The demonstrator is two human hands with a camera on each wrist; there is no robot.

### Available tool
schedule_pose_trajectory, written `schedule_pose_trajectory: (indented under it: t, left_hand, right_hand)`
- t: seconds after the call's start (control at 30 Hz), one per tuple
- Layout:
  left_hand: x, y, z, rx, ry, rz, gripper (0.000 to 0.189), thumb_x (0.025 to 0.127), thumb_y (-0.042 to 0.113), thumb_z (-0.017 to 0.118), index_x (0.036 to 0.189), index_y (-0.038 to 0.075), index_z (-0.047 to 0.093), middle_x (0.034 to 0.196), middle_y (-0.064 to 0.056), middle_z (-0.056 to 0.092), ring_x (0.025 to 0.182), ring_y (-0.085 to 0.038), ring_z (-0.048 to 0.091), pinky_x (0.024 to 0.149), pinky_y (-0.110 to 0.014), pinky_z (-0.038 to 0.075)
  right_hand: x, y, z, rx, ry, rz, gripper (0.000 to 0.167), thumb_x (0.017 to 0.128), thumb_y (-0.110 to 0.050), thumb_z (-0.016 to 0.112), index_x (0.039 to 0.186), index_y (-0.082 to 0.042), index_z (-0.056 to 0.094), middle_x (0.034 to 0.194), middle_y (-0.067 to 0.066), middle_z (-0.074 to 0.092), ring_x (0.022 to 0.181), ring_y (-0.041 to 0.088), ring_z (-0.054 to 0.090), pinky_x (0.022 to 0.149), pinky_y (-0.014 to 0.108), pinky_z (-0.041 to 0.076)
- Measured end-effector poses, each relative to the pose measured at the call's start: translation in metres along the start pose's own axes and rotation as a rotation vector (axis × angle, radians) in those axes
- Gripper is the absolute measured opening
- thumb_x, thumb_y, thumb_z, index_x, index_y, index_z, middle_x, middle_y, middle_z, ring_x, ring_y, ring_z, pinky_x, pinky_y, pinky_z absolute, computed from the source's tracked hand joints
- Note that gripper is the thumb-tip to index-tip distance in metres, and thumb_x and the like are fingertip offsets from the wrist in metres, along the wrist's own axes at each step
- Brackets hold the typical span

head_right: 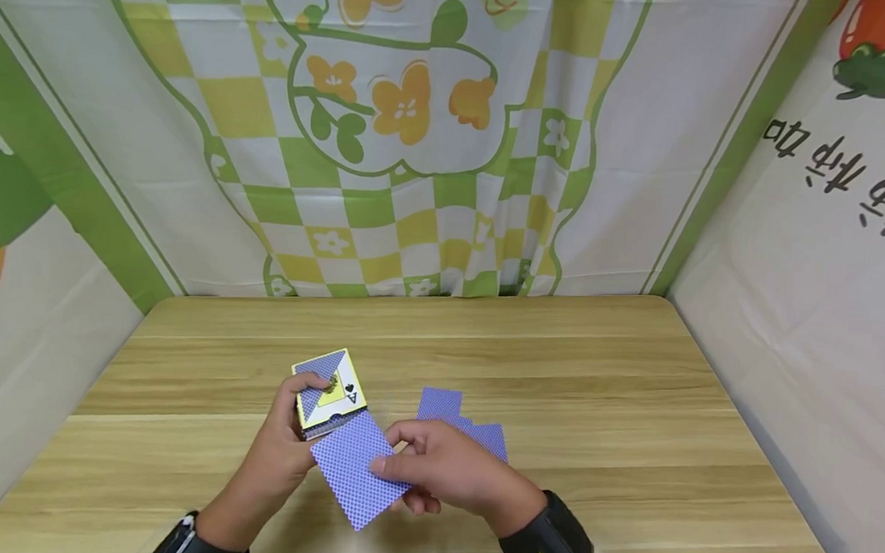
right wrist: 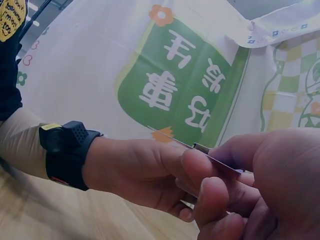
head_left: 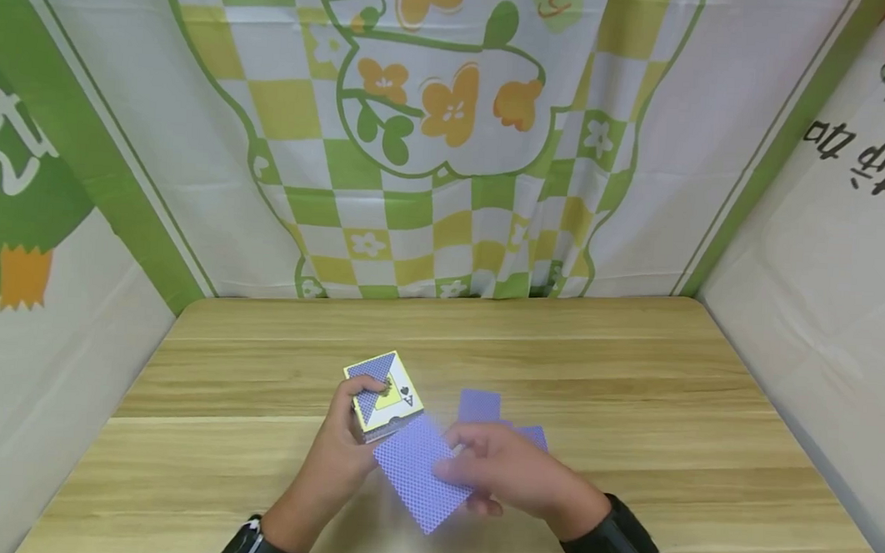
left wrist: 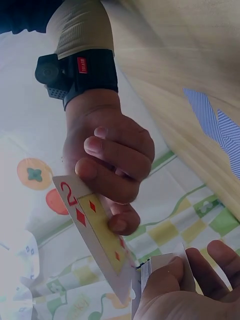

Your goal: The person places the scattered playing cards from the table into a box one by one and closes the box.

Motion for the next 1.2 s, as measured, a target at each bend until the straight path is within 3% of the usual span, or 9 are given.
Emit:
schedule_pose_trajectory:
  t: [0.2,0.37,0.57,0.73,0.97,1.07,1.2]
  left_hand:
    - [0.0,-0.002,0.003,0.057,0.0,0.034,0.071,0.075,-0.022,0.065,0.132,0.01,0.036,0.135,-0.03,0.043,0.105,-0.03,0.063,0.077,-0.032,0.06]
    - [0.0,-0.003,0.005,0.112,0.035,0.058,0.071,0.075,-0.019,0.067,0.134,0.008,0.038,0.143,-0.029,0.038,0.114,-0.036,0.058,0.077,-0.031,0.059]
    - [-0.002,-0.006,0.007,0.092,0.044,0.044,0.074,0.072,-0.025,0.059,0.134,0.008,0.037,0.142,-0.032,0.038,0.101,-0.033,0.064,0.071,-0.034,0.061]
    - [-0.003,-0.008,0.007,0.095,0.044,0.031,0.074,0.071,-0.026,0.059,0.133,0.007,0.037,0.139,-0.035,0.037,0.096,-0.032,0.067,0.069,-0.036,0.062]
    - [-0.006,-0.011,0.011,0.033,0.022,-0.002,0.075,0.071,-0.026,0.061,0.133,0.009,0.035,0.137,-0.034,0.039,0.098,-0.03,0.066,0.072,-0.035,0.062]
    - [-0.007,-0.011,0.013,0.035,0.01,-0.012,0.076,0.07,-0.026,0.061,0.132,0.011,0.036,0.136,-0.033,0.039,0.098,-0.03,0.065,0.073,-0.034,0.061]
    - [-0.011,-0.013,0.016,0.07,-0.028,-0.018,0.071,0.075,-0.015,0.072,0.13,0.014,0.039,0.138,-0.03,0.036,0.1,-0.029,0.064,0.077,-0.032,0.06]
  right_hand:
    - [0.003,0.005,0.003,0.043,0.024,0.018,0.031,0.1,-0.033,0.062,0.113,-0.005,0.06,0.066,0.002,0.061,0.047,0.009,0.047,0.04,0.021,0.034]
    - [0.003,0.004,0.007,0.153,0.023,0.018,0.034,0.101,-0.03,0.061,0.121,-0.002,0.058,0.07,0.003,0.063,0.047,0.007,0.047,0.041,0.02,0.034]
    - [0.003,0.0,0.012,0.219,0.023,-0.004,0.042,0.097,-0.018,0.066,0.133,-0.001,0.052,0.077,0.003,0.069,0.049,0.005,0.049,0.043,0.02,0.036]
    - [0.002,-0.006,0.011,0.233,0.03,-0.043,0.054,0.089,-0.006,0.072,0.138,0.0,0.049,0.082,0.004,0.068,0.053,0.007,0.05,0.047,0.022,0.04]
    - [0.0,-0.01,0.005,0.079,0.173,-0.061,0.042,0.09,-0.016,0.075,0.126,-0.003,0.058,0.075,0.004,0.062,0.053,0.01,0.049,0.049,0.023,0.043]
    - [-0.001,-0.011,0.001,-0.005,0.256,-0.058,0.034,0.09,-0.021,0.077,0.115,-0.006,0.06,0.076,0.003,0.063,0.053,0.011,0.049,0.048,0.023,0.043]
    - [-0.004,-0.013,-0.006,-0.158,0.382,-0.08,0.029,0.089,-0.03,0.078,0.097,-0.009,0.06,0.073,0.0,0.06,0.055,0.01,0.05,0.046,0.024,0.044]
Point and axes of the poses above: each hand's wrist, its own x-axis towards the middle knuckle, its own z-axis out of the palm, y = z × x, the point moved 7 cm from there along x, towards the middle knuckle
